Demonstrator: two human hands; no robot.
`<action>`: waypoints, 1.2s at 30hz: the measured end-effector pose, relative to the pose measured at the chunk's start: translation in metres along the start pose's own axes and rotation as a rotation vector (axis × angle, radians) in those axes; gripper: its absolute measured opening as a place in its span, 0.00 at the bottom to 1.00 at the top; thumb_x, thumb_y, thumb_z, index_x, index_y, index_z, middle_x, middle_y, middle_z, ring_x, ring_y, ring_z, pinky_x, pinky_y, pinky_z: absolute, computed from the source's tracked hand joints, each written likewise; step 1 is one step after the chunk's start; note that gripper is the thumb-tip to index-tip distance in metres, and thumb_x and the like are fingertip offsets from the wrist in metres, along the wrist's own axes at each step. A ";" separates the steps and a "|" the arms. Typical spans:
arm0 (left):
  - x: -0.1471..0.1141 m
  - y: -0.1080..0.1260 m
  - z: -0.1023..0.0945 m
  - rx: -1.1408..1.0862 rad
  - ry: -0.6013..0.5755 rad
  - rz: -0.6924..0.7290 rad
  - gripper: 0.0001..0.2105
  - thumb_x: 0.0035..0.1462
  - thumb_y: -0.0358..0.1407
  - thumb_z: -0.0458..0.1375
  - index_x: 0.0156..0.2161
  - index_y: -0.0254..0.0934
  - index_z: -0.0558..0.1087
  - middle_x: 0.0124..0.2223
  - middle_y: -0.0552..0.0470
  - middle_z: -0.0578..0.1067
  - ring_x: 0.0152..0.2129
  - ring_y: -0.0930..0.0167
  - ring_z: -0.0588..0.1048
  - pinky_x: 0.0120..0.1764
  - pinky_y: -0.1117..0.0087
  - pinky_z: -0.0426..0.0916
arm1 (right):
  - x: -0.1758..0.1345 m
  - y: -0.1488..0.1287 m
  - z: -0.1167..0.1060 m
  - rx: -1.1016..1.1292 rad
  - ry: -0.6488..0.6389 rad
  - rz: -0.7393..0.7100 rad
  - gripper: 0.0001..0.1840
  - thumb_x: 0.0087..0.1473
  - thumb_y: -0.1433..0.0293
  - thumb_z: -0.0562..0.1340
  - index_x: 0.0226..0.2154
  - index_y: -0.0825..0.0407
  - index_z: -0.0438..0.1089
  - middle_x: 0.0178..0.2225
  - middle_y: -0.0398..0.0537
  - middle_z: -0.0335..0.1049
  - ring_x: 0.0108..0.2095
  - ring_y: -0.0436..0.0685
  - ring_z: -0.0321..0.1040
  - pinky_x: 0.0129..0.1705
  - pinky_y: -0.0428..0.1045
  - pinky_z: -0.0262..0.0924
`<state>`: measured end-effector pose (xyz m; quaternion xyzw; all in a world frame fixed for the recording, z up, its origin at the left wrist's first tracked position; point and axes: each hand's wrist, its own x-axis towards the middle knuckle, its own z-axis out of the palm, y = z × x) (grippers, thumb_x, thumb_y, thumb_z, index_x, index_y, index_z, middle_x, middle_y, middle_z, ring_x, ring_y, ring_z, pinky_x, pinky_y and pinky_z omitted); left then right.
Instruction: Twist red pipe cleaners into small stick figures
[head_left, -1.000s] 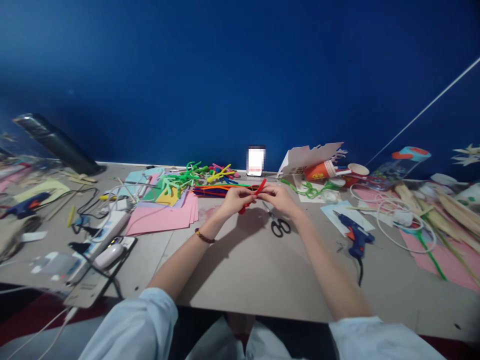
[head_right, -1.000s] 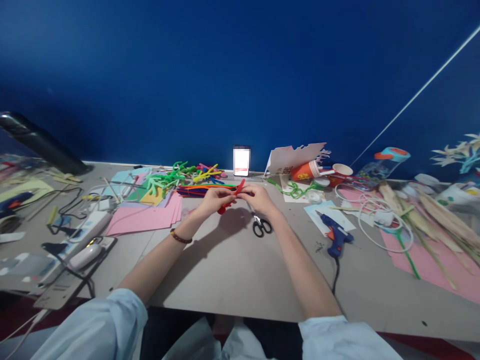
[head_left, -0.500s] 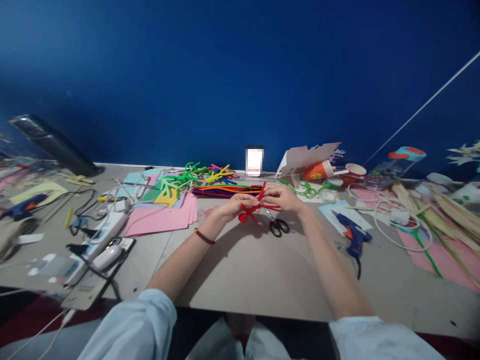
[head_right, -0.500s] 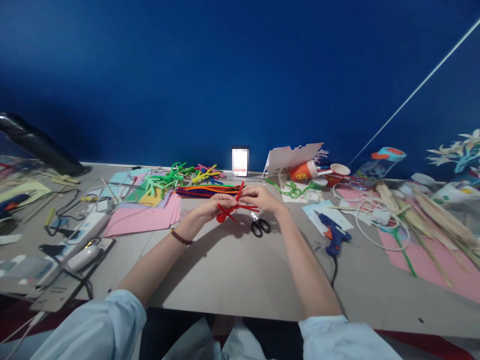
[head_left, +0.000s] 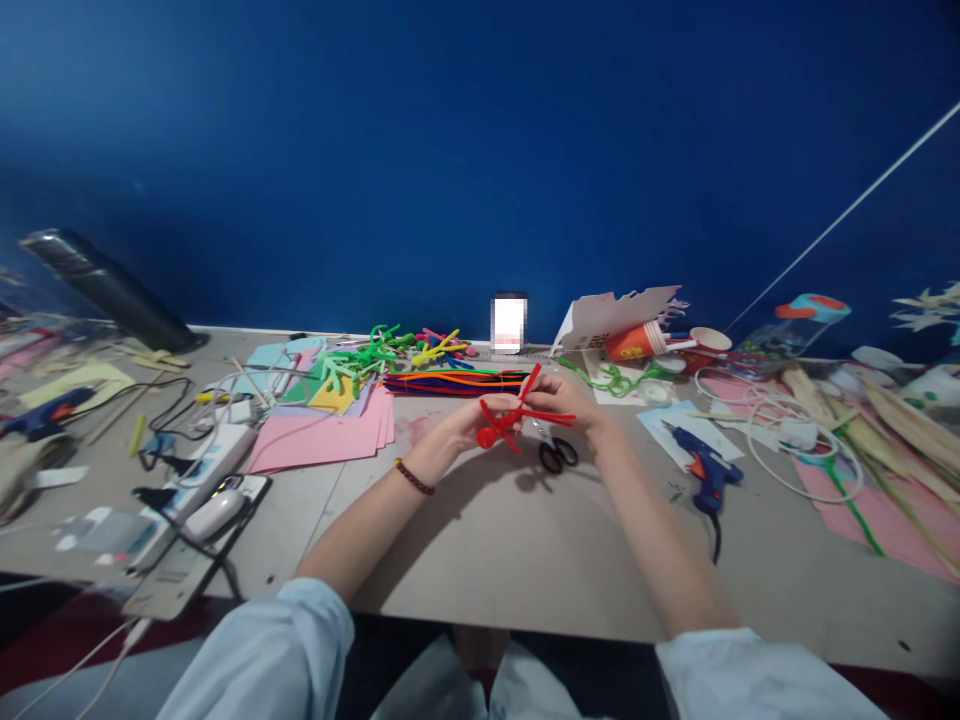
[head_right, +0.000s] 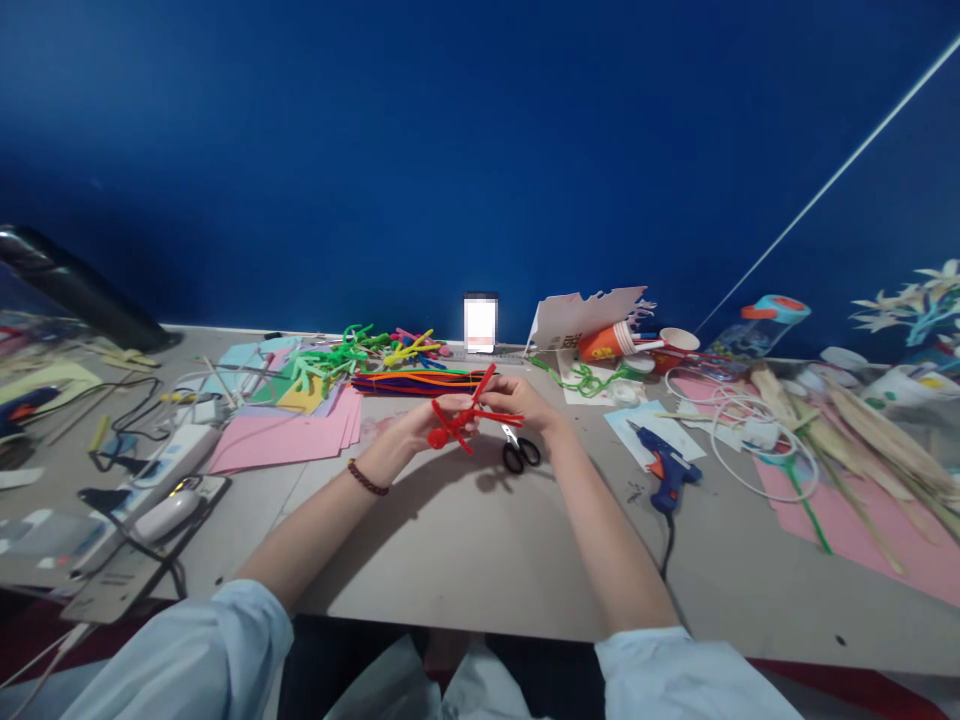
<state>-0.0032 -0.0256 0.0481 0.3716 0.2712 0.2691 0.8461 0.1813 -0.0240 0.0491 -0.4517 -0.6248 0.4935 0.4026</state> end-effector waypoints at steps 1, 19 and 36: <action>0.001 0.001 0.000 -0.002 0.033 0.018 0.04 0.46 0.32 0.60 0.29 0.33 0.74 0.25 0.47 0.75 0.22 0.71 0.72 0.33 0.67 0.67 | 0.001 0.000 0.000 0.040 -0.008 0.016 0.14 0.38 0.58 0.68 0.27 0.49 0.74 0.28 0.45 0.75 0.30 0.57 0.70 0.34 0.51 0.64; -0.001 -0.003 -0.014 1.772 0.469 0.994 0.18 0.48 0.33 0.55 0.47 0.36 0.71 0.44 0.43 0.74 0.42 0.61 0.69 0.50 0.57 0.56 | 0.014 0.010 0.017 0.181 0.279 0.082 0.14 0.36 0.62 0.68 0.26 0.53 0.70 0.27 0.45 0.74 0.30 0.54 0.70 0.36 0.49 0.64; 0.000 -0.002 -0.013 1.547 0.629 0.912 0.09 0.56 0.35 0.51 0.29 0.38 0.73 0.33 0.46 0.76 0.33 0.66 0.71 0.49 0.59 0.54 | 0.012 0.008 0.025 0.173 0.144 0.113 0.19 0.36 0.56 0.69 0.28 0.52 0.71 0.14 0.34 0.58 0.15 0.44 0.46 0.18 0.45 0.38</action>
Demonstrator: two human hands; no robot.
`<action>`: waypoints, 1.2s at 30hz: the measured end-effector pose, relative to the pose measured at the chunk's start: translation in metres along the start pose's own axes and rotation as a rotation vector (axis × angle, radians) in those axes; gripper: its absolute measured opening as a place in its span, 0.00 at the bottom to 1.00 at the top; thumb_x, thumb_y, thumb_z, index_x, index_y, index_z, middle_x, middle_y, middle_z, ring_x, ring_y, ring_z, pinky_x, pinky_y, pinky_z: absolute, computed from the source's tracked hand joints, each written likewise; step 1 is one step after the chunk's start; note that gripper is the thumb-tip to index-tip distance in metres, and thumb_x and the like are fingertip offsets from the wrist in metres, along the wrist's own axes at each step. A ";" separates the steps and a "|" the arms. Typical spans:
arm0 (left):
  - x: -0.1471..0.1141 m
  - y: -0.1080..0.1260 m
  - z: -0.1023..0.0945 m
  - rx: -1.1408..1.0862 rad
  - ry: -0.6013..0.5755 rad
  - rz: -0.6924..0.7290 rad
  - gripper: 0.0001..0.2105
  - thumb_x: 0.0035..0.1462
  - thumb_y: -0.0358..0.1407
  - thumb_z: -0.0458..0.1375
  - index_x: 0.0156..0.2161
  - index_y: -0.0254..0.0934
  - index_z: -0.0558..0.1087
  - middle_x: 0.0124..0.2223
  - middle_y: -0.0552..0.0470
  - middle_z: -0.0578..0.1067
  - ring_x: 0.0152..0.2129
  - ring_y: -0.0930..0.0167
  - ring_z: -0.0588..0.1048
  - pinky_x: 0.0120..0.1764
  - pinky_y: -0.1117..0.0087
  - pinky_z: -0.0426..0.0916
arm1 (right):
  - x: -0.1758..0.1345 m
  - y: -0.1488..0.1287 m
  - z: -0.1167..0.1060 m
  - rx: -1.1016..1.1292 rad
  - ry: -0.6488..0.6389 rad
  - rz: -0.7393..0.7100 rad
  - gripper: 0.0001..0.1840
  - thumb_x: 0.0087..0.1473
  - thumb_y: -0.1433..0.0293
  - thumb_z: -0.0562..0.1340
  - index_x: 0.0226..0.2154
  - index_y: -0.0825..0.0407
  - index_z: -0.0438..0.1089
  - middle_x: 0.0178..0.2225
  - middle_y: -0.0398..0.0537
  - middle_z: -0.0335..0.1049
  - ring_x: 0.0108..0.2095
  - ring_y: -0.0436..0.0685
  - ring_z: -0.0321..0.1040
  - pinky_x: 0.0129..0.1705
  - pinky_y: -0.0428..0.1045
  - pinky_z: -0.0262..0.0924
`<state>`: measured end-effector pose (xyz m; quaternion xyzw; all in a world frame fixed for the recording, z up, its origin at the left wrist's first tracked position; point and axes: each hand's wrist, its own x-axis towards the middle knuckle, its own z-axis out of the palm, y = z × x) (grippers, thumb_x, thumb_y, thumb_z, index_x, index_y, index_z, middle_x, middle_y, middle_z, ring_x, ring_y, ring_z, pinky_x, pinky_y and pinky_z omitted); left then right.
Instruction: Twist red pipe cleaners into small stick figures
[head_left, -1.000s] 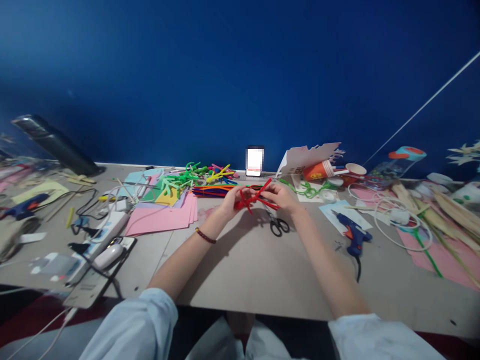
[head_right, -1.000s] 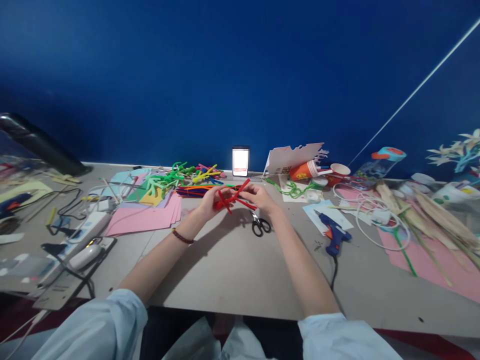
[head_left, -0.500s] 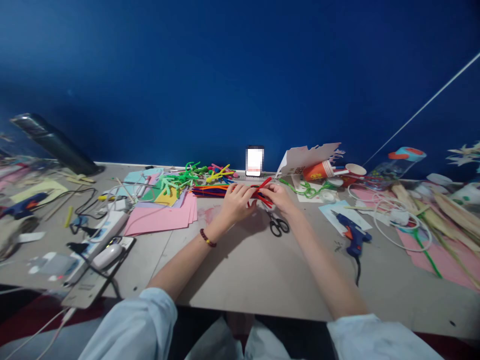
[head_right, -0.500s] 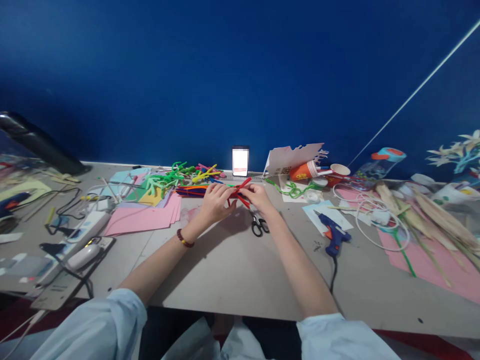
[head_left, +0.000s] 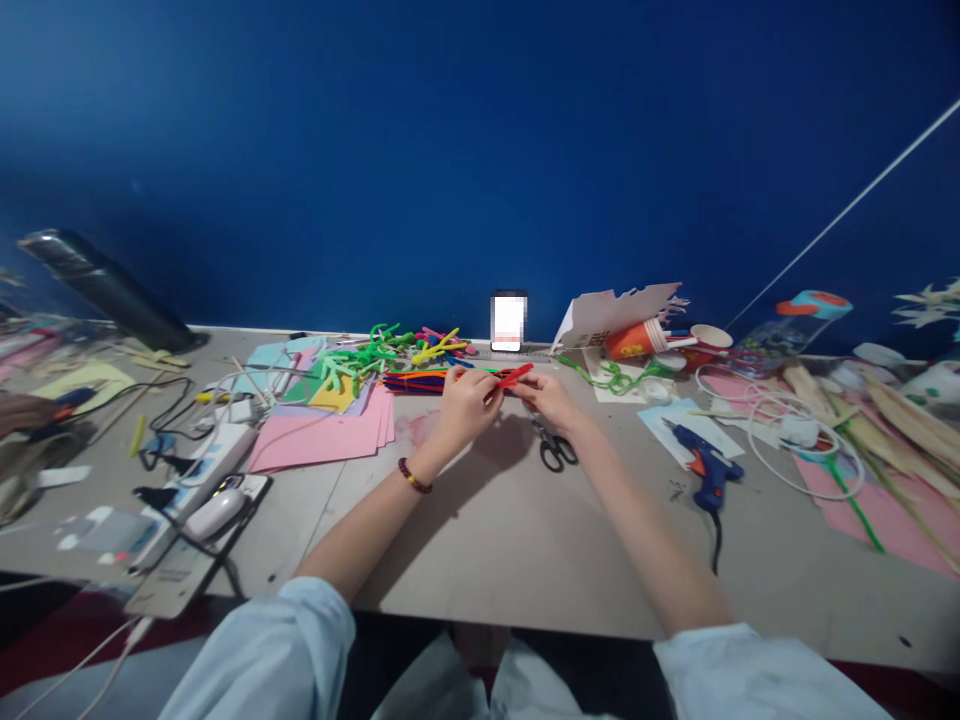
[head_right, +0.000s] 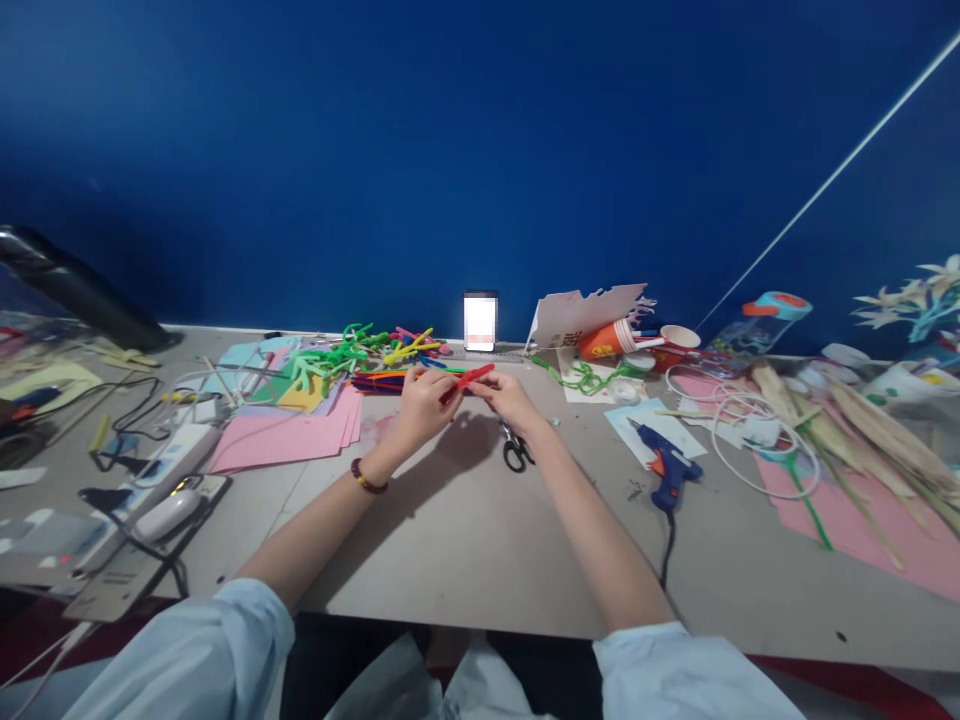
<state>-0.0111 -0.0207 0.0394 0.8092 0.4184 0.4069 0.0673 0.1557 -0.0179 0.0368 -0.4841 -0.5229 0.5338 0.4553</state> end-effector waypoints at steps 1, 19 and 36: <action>0.001 0.000 0.000 -0.027 0.003 -0.030 0.09 0.56 0.35 0.52 0.28 0.38 0.73 0.32 0.47 0.76 0.32 0.67 0.71 0.48 0.60 0.55 | 0.000 -0.001 -0.001 -0.010 0.001 -0.003 0.19 0.36 0.56 0.68 0.28 0.52 0.71 0.15 0.35 0.59 0.15 0.44 0.46 0.18 0.44 0.39; 0.013 0.002 -0.001 -1.378 -0.355 -0.798 0.12 0.43 0.40 0.65 0.27 0.31 0.73 0.23 0.54 0.70 0.20 0.78 0.67 0.28 0.74 0.64 | -0.005 -0.007 -0.003 0.049 -0.040 -0.059 0.17 0.41 0.58 0.67 0.32 0.53 0.74 0.31 0.49 0.76 0.25 0.50 0.68 0.22 0.45 0.55; 0.016 -0.011 0.003 -0.919 0.104 -0.647 0.17 0.54 0.47 0.53 0.40 0.35 0.68 0.33 0.48 0.74 0.32 0.68 0.74 0.38 0.66 0.67 | 0.000 -0.006 0.000 0.041 0.230 -0.069 0.20 0.34 0.56 0.68 0.27 0.53 0.68 0.26 0.44 0.71 0.29 0.53 0.67 0.33 0.49 0.61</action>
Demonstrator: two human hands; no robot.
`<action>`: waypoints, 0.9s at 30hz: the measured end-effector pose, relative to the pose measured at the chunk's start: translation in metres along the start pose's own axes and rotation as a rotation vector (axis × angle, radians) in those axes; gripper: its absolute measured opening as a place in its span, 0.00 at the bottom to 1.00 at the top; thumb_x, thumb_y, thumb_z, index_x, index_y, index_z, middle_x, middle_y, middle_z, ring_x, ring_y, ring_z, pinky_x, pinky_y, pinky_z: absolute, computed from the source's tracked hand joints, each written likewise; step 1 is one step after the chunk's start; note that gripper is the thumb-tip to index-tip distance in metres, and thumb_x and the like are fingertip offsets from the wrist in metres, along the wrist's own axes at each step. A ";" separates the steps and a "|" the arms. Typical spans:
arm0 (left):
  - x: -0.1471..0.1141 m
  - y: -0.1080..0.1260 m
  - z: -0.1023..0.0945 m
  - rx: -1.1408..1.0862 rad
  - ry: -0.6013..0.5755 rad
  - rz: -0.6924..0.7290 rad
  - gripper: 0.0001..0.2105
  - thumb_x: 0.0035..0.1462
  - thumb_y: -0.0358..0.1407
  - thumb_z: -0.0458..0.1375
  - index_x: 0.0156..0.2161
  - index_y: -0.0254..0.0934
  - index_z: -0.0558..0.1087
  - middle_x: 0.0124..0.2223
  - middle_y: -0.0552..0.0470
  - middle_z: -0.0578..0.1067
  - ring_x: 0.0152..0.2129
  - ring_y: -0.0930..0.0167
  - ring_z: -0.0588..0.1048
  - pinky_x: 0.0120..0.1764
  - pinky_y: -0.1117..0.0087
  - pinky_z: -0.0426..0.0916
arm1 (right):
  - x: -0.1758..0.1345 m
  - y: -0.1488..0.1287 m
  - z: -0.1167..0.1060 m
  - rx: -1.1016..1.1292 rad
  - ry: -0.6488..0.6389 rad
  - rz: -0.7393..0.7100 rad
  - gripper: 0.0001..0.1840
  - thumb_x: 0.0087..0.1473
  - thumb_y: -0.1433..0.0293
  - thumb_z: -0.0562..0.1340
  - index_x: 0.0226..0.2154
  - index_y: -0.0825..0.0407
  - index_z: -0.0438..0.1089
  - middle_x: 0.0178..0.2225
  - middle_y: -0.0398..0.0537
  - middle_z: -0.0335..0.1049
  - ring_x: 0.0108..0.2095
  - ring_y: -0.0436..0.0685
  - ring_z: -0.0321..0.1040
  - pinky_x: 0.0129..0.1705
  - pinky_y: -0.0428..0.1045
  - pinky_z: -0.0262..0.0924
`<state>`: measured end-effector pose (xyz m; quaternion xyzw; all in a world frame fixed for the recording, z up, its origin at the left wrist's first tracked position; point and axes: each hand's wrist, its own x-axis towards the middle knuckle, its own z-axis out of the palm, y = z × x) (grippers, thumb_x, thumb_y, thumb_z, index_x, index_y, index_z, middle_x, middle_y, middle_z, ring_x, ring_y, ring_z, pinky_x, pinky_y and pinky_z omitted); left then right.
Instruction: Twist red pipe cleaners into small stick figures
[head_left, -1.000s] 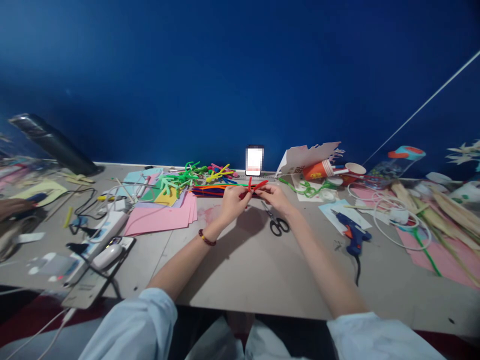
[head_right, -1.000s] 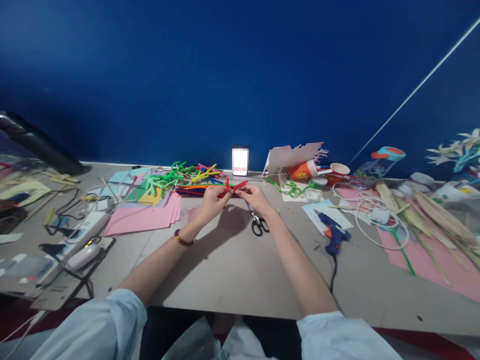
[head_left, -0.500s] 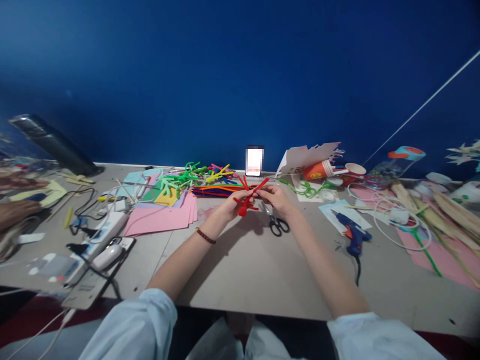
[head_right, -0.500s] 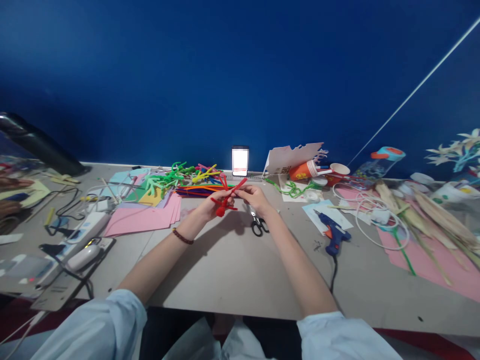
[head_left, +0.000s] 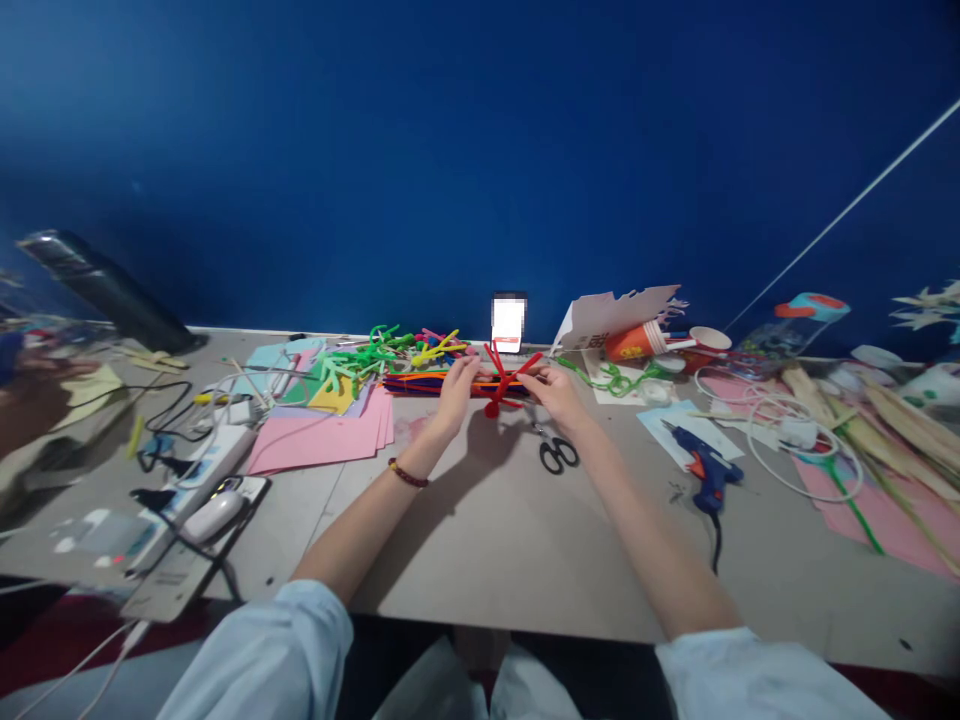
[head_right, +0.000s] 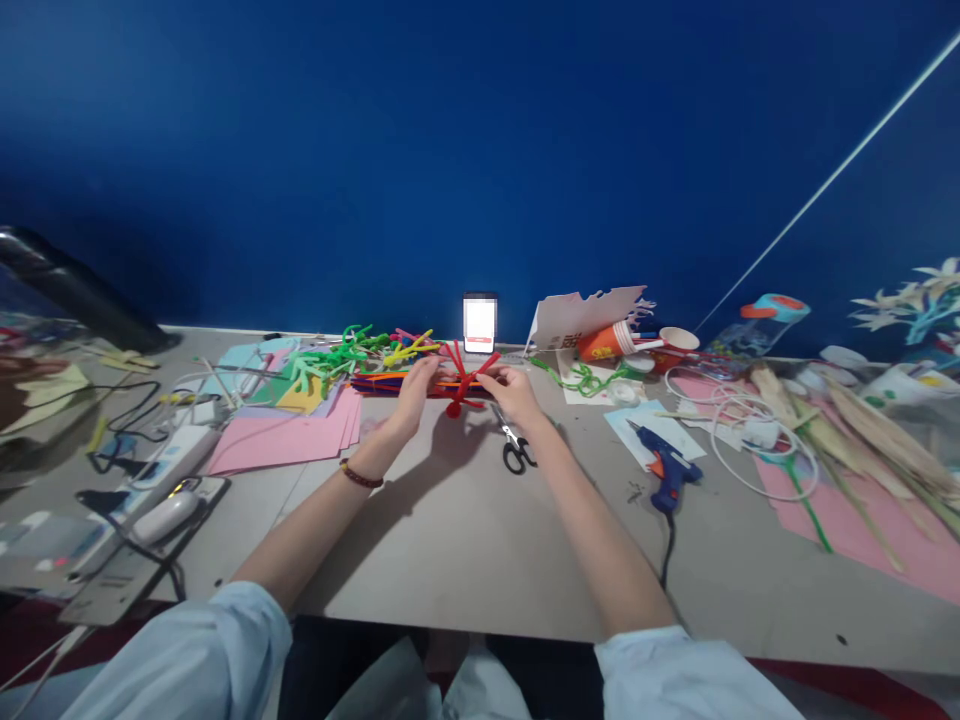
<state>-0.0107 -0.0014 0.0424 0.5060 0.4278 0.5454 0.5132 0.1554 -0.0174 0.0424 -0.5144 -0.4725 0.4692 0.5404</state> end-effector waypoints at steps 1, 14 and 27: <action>-0.003 0.001 0.001 0.130 0.066 0.172 0.16 0.53 0.45 0.56 0.42 0.35 0.67 0.35 0.48 0.73 0.33 0.68 0.73 0.39 0.66 0.66 | 0.000 0.001 0.000 -0.005 0.012 -0.001 0.20 0.35 0.55 0.68 0.27 0.53 0.68 0.25 0.44 0.71 0.29 0.53 0.67 0.32 0.49 0.61; -0.019 -0.006 0.000 1.235 0.050 1.025 0.07 0.59 0.35 0.52 0.37 0.36 0.72 0.38 0.45 0.75 0.36 0.65 0.71 0.39 0.64 0.60 | -0.010 -0.002 0.017 0.034 0.025 0.022 0.14 0.35 0.60 0.68 0.22 0.52 0.69 0.22 0.43 0.70 0.26 0.53 0.67 0.29 0.47 0.61; -0.013 0.002 0.002 0.589 -0.113 0.493 0.08 0.56 0.37 0.56 0.31 0.35 0.75 0.30 0.50 0.73 0.27 0.72 0.70 0.30 0.71 0.62 | -0.005 -0.004 0.005 -0.084 -0.200 -0.188 0.13 0.43 0.59 0.66 0.30 0.51 0.74 0.34 0.48 0.75 0.38 0.57 0.71 0.43 0.52 0.65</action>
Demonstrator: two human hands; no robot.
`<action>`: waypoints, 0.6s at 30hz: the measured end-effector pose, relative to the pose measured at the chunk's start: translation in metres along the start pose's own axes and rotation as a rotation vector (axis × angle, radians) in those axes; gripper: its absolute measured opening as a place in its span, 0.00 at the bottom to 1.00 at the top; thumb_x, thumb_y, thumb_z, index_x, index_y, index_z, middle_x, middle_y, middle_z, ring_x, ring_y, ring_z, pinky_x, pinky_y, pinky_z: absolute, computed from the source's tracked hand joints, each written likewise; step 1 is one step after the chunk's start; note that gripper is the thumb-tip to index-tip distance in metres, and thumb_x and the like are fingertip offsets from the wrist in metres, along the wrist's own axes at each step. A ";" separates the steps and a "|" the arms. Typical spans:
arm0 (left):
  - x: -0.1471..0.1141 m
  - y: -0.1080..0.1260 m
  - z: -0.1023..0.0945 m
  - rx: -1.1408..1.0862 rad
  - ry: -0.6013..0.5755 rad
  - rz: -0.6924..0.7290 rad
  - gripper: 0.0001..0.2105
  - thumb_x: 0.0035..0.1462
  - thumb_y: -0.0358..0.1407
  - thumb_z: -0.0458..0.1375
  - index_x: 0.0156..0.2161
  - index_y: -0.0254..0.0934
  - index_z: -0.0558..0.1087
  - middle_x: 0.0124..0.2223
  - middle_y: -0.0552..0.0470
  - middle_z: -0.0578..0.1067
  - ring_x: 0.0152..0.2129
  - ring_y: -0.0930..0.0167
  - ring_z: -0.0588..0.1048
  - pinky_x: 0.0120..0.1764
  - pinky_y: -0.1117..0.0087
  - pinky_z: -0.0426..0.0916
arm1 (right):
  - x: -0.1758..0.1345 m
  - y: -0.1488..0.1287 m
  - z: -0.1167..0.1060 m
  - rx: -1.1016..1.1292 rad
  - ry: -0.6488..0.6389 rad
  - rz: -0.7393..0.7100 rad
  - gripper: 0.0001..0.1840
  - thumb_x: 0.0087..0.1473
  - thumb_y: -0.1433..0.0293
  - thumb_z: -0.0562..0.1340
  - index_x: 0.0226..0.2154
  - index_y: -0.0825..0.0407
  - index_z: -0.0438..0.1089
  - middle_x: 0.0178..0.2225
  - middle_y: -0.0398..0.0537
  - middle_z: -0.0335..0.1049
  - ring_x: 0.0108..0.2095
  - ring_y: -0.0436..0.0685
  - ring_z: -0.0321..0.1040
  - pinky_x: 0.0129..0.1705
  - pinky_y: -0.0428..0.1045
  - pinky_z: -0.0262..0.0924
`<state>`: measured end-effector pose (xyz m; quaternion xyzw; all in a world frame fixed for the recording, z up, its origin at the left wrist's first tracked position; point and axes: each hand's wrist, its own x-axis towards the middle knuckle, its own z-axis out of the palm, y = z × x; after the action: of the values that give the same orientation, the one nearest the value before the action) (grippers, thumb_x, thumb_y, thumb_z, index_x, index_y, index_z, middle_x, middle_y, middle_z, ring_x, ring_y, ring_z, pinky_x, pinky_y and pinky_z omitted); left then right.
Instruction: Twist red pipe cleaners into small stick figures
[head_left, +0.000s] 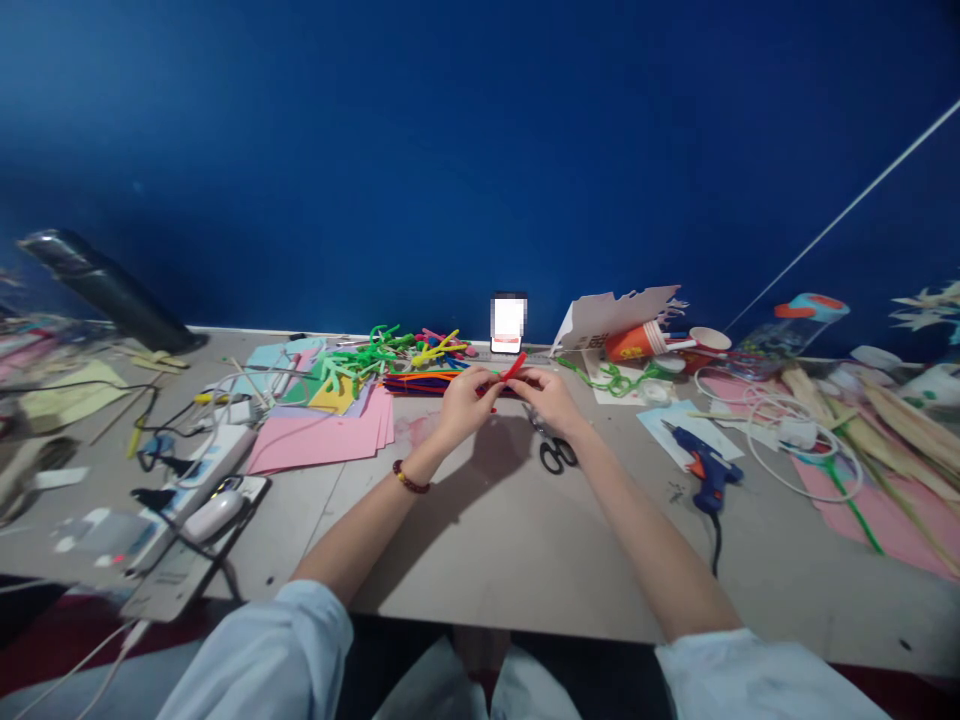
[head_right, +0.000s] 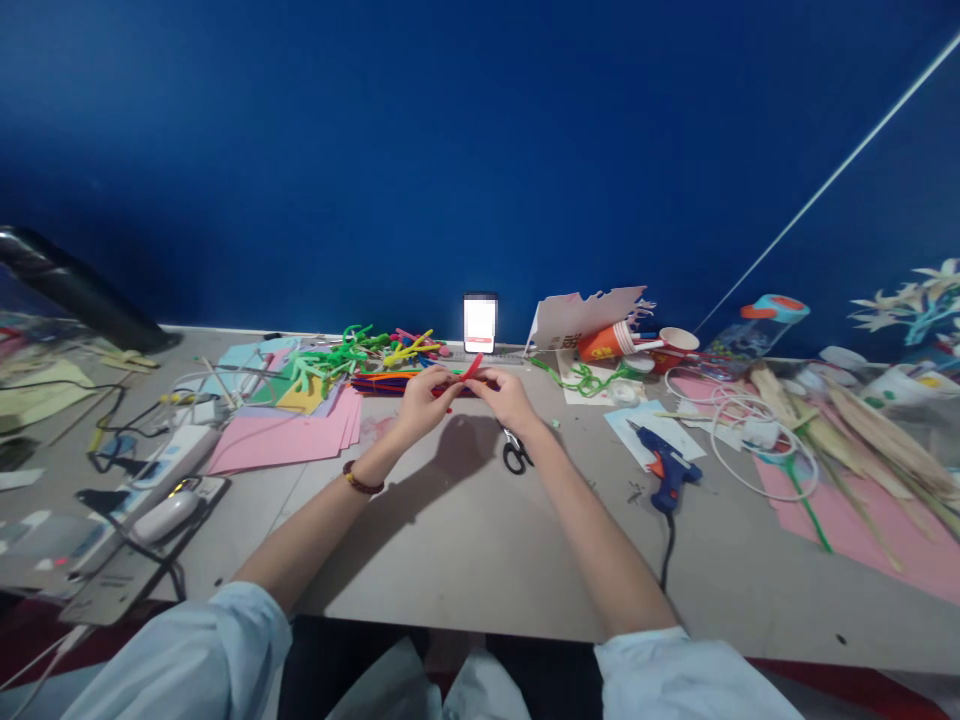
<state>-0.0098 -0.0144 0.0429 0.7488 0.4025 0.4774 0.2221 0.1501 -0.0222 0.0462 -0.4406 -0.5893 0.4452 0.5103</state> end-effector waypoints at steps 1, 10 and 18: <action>0.001 0.000 0.000 -0.112 -0.034 -0.070 0.09 0.54 0.39 0.58 0.29 0.35 0.74 0.28 0.51 0.71 0.25 0.73 0.69 0.29 0.72 0.62 | 0.000 -0.002 -0.002 -0.022 -0.008 -0.014 0.13 0.44 0.59 0.65 0.29 0.50 0.74 0.34 0.48 0.75 0.38 0.57 0.70 0.44 0.52 0.65; 0.003 -0.006 -0.006 -0.868 -0.458 -0.564 0.11 0.43 0.40 0.66 0.27 0.33 0.74 0.26 0.53 0.71 0.23 0.76 0.69 0.30 0.74 0.63 | -0.003 -0.019 -0.021 -0.069 -0.186 0.013 0.12 0.43 0.60 0.66 0.28 0.52 0.75 0.30 0.46 0.74 0.33 0.54 0.70 0.38 0.51 0.65; 0.003 -0.010 -0.004 -0.930 -0.535 -0.654 0.10 0.41 0.38 0.67 0.26 0.33 0.74 0.26 0.50 0.72 0.23 0.75 0.69 0.31 0.71 0.65 | -0.002 -0.020 -0.029 -0.166 -0.235 0.010 0.11 0.43 0.61 0.67 0.28 0.51 0.76 0.32 0.46 0.74 0.32 0.53 0.69 0.36 0.50 0.62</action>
<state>-0.0172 -0.0063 0.0389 0.5056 0.2916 0.3058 0.7522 0.1781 -0.0262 0.0673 -0.4290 -0.6775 0.4462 0.3972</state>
